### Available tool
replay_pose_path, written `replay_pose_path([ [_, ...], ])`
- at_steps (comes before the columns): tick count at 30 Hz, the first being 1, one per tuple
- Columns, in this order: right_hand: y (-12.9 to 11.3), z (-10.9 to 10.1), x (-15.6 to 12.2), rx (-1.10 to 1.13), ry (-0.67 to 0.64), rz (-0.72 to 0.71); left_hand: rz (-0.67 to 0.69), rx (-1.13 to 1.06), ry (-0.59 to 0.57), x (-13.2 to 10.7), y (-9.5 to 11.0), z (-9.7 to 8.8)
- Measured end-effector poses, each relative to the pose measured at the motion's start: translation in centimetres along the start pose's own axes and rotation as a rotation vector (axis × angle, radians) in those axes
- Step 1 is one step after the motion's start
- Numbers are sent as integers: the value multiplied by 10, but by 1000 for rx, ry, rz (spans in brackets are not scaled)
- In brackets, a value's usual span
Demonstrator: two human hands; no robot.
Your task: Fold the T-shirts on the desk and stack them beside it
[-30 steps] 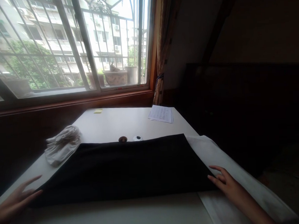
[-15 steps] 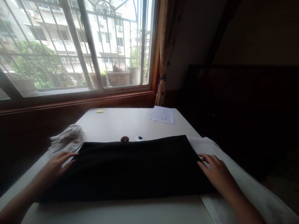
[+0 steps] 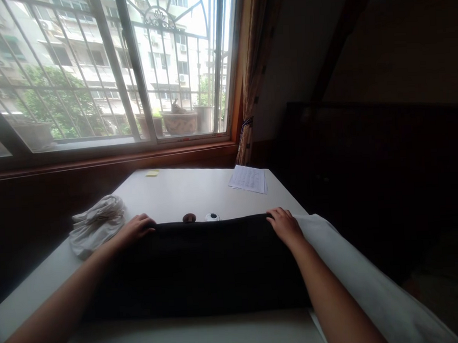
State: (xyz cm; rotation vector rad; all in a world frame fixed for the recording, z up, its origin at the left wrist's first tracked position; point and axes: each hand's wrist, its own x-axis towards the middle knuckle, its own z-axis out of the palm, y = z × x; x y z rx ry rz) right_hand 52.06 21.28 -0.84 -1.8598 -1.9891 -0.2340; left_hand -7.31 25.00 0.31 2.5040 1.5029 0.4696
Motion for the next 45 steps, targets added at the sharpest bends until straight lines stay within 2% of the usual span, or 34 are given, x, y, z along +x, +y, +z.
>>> replay_pose_path([
  [7, 29, 15, 13, -15, 23, -33, -36, 24, 79, -4, -11, 5],
  [14, 37, 14, 13, -41, 47, -78, -111, 107, 150, -5, -8, 16],
  [20, 43, 18, 11, -25, 5, -118, -112, 162, 133, -4, -13, 21],
  [28, 65, 15, 14, 1, 48, -97, -122, 215, 107, -1, -18, 23],
  [39, 64, 12, 17, -16, 61, -122, -106, 266, 106, -1, -16, 22],
  [45, 58, 5, 17, -77, 93, -45, -108, 328, 132, -3, -6, 21],
])
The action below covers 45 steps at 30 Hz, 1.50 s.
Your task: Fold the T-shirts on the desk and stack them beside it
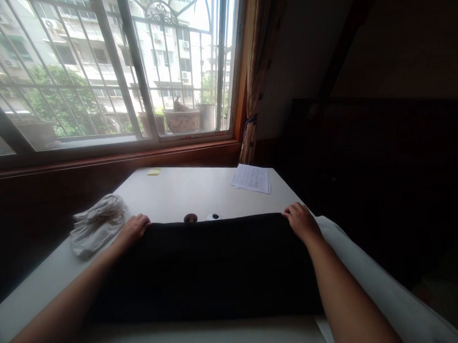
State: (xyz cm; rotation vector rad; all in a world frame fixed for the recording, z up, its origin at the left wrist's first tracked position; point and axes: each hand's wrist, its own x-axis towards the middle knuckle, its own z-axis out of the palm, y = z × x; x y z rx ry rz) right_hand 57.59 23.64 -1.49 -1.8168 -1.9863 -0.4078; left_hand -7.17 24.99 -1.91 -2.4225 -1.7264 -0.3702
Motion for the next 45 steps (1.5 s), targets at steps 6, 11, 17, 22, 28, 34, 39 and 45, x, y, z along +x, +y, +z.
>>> replay_pose_path([
  [6, -30, -8, -2, -65, 1, 117, -25, 83, 58, -3, 15, -13],
  [11, -99, -8, 0, -27, 0, 96, 139, 7, 111, -4, 66, -24],
  [17, -230, 15, -18, 160, -204, -278, 325, -147, -66, -8, 141, 8],
  [22, -263, 24, -24, 266, -459, -328, 292, -166, -129, 4, 133, 23],
  [28, -213, 27, -13, 215, -493, -156, 128, -172, -183, 19, 86, 21],
  [34, -172, 28, -18, 154, -454, -31, 14, -139, -125, 15, 49, 15],
  [39, -166, 29, -22, 141, -419, -17, -19, -119, -52, 1, 41, 5],
  [45, -167, 25, -32, 136, -376, -13, -59, -96, -28, -16, 45, -2],
])
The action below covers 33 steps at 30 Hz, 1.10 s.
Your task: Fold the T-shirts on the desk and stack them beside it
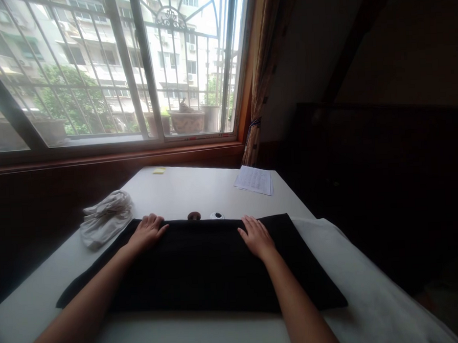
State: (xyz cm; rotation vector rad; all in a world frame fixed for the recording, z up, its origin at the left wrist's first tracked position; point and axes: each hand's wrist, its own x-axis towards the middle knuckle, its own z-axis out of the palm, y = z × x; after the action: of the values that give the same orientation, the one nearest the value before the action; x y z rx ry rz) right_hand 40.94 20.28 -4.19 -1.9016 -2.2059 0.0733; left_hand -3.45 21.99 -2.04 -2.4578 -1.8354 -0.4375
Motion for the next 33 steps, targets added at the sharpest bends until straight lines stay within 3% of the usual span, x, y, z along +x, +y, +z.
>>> replay_pose_path([
  [9, -8, 6, -36, 11, 91, -5, -19, 14, -10, -45, -4, -8],
  [16, -13, 4, -70, -24, 191, 25, 4, 84, 53, -73, -42, -1],
  [19, 10, -5, -87, -124, 219, 68, 19, 102, -12, -82, -63, -1],
  [22, 50, -13, -106, -194, 244, 142, 19, 117, -38, -96, -78, -4],
  [28, 128, -29, -149, -59, 194, 240, -37, 75, 39, -146, -100, -5],
  [31, 146, -41, -165, 19, 240, 331, -62, 13, 83, -179, -105, -11],
  [33, 147, -49, -171, 126, 219, 476, -114, -31, 114, -200, -105, -19],
])
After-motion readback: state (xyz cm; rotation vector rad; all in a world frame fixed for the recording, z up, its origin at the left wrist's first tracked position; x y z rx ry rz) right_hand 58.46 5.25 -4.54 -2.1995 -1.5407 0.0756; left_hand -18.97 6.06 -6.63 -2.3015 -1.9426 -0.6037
